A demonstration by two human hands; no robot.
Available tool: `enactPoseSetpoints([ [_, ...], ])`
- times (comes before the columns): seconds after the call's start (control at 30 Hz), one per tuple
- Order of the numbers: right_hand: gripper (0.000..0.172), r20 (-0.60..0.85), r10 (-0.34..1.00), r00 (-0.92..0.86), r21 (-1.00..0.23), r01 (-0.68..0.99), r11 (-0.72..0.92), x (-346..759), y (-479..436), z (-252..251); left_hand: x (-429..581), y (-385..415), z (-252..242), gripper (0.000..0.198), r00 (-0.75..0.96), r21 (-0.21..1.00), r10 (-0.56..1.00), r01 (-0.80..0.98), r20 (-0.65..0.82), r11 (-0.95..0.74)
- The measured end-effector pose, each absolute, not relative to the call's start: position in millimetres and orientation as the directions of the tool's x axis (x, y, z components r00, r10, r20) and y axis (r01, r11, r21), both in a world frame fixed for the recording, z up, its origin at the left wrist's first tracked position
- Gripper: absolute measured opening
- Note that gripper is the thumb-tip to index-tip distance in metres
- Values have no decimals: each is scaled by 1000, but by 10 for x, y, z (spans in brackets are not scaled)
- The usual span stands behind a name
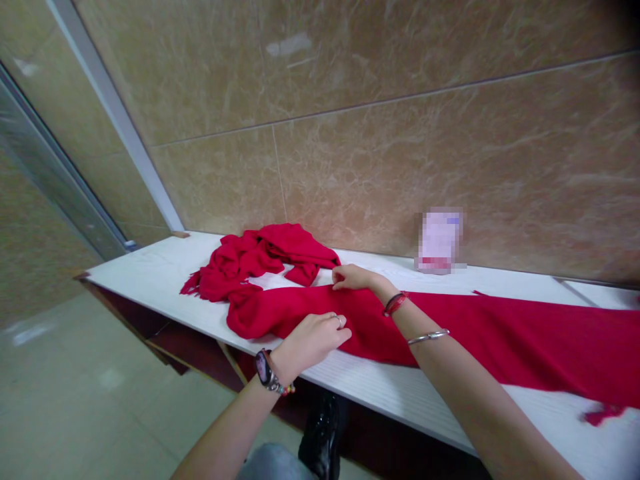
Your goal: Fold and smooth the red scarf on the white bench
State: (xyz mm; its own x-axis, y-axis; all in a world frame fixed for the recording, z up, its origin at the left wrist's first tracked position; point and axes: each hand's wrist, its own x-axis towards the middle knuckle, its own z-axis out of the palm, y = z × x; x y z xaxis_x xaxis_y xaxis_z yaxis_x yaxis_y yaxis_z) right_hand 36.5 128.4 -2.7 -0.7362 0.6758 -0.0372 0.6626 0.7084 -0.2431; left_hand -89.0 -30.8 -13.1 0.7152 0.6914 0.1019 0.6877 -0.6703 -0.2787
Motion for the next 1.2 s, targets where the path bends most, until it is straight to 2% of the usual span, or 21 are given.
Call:
enactPoseSetpoints([
  [0.27,23,54,640,-767,-392,573,720,398,1311,-7,-827,-305,-105,18,691,-245,720,711,69,-659],
  [0.53,19,112,745,-658,-299,692,657,336,1289,-13,-904,-266,-93,19,655,-203,755,741,9,-640],
  [0.73,18,7,707,-707,-284,677,679,349,1301,2,-887,-274,-117,21,655,-215,755,743,41,-633],
  [0.8,23,-8,688,-725,-270,664,697,348,1280,28,-877,-283,-123,21,651,-213,758,748,46,-629],
  [0.87,20,-4,676,-737,-253,655,712,339,1242,60,-875,-286,-127,22,642,-205,765,755,43,-623],
  [1.0,19,42,675,-737,-216,653,726,305,1164,111,-875,-284,-120,23,627,-187,779,767,17,-614],
  [1.2,19,197,711,-675,-196,683,703,277,1134,87,-859,-323,-77,23,633,-211,774,757,7,-618],
])
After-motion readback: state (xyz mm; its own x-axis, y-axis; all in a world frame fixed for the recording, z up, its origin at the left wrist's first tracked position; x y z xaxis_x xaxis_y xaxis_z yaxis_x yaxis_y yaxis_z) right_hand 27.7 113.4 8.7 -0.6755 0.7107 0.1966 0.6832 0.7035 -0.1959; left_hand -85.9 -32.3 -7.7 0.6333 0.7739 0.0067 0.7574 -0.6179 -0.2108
